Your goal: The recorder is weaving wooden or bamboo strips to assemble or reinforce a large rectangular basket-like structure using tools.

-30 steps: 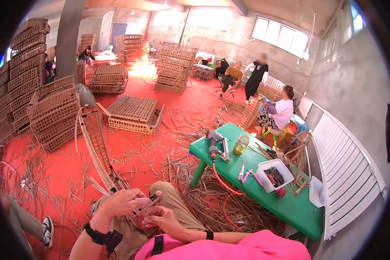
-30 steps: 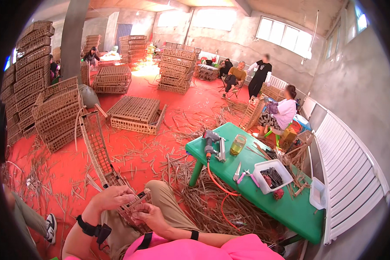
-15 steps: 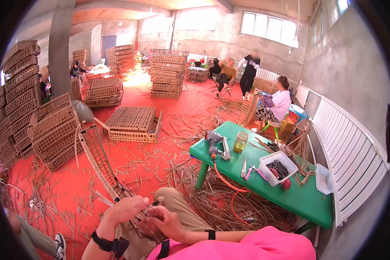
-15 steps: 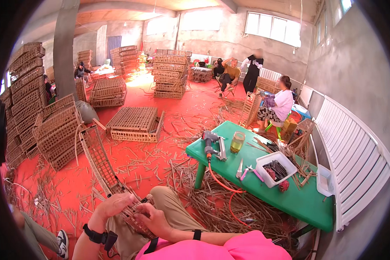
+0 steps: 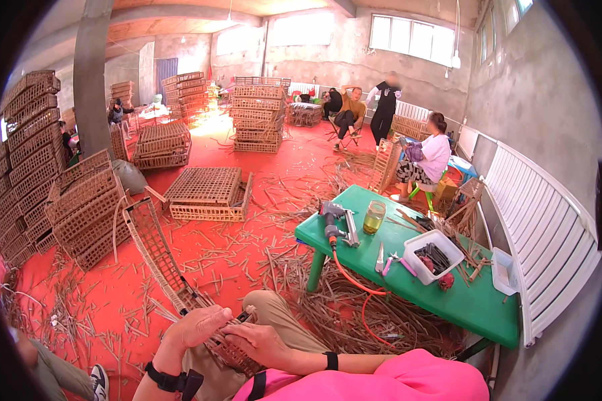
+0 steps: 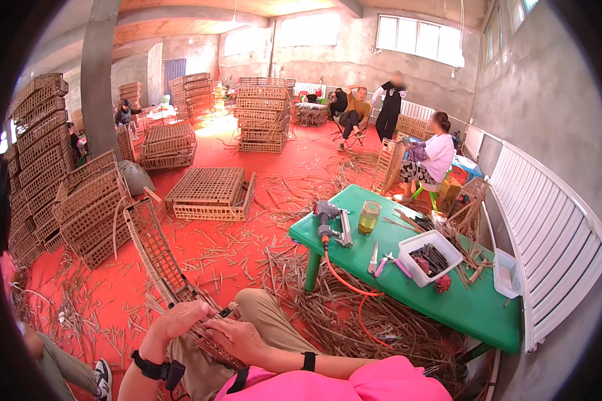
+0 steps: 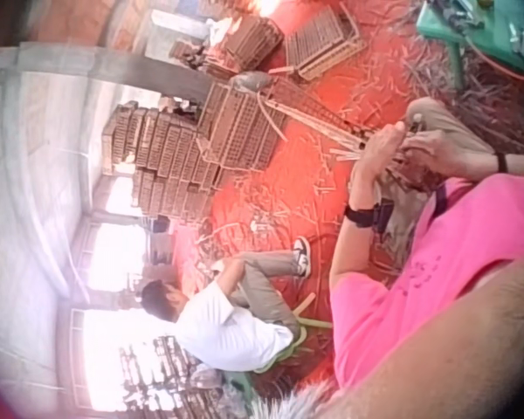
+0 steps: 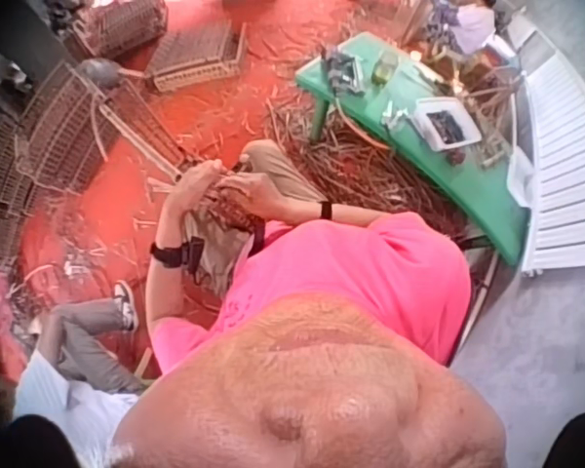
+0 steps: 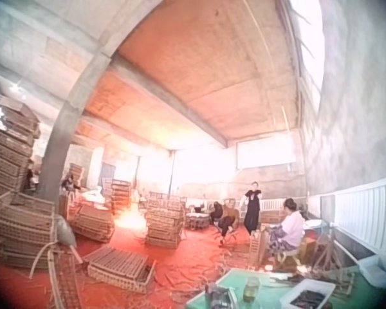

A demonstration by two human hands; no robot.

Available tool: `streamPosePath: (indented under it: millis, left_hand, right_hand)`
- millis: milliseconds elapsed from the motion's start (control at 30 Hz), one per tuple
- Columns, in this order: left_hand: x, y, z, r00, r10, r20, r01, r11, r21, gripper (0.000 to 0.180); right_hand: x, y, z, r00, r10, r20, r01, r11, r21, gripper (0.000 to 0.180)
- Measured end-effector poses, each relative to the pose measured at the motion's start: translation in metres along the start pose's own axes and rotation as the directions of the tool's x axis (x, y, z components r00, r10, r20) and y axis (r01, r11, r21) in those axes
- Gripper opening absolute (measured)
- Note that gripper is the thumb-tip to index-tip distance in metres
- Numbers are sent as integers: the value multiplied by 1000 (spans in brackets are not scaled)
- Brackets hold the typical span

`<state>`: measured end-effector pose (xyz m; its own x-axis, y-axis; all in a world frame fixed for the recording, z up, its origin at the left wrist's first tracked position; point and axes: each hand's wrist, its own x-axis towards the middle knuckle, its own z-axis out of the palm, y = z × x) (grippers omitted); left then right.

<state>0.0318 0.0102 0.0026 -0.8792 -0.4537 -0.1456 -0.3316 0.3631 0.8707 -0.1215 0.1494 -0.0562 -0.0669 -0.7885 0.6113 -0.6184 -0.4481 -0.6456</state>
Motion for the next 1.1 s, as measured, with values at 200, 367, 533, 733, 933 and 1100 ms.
streamPosePath:
  millis: [200, 367, 533, 733, 933, 1100]
  left_hand:
    - [1, 0, 0, 999, 38, 8, -38, 999, 15, 53]
    - [-1, 2, 4, 996, 78, -38, -77, 997, 10, 60]
    - [-1, 6, 5, 998, 39, -42, -39, 999, 2, 63]
    - [-4, 10, 7, 997, 49, -64, -49, 999, 1, 62]
    - [-4, 9, 7, 996, 56, -70, -56, 998, 3, 61]
    - [-4, 7, 8, 995, 47, -86, -45, 999, 21, 61]
  right_hand:
    - [12, -1, -4, 998, -9, 63, 11, 1000, -24, 21]
    - [15, -3, -9, 991, 41, 130, -41, 999, -1, 19]
    - [16, -3, -10, 985, 44, 166, -47, 999, 9, 20]
    - [15, -2, -9, 985, 35, 167, -32, 999, -17, 25]
    - [14, -1, -8, 988, 23, 155, -23, 1000, -4, 26]
    - [14, 1, -6, 986, 40, 165, -38, 999, -13, 26]
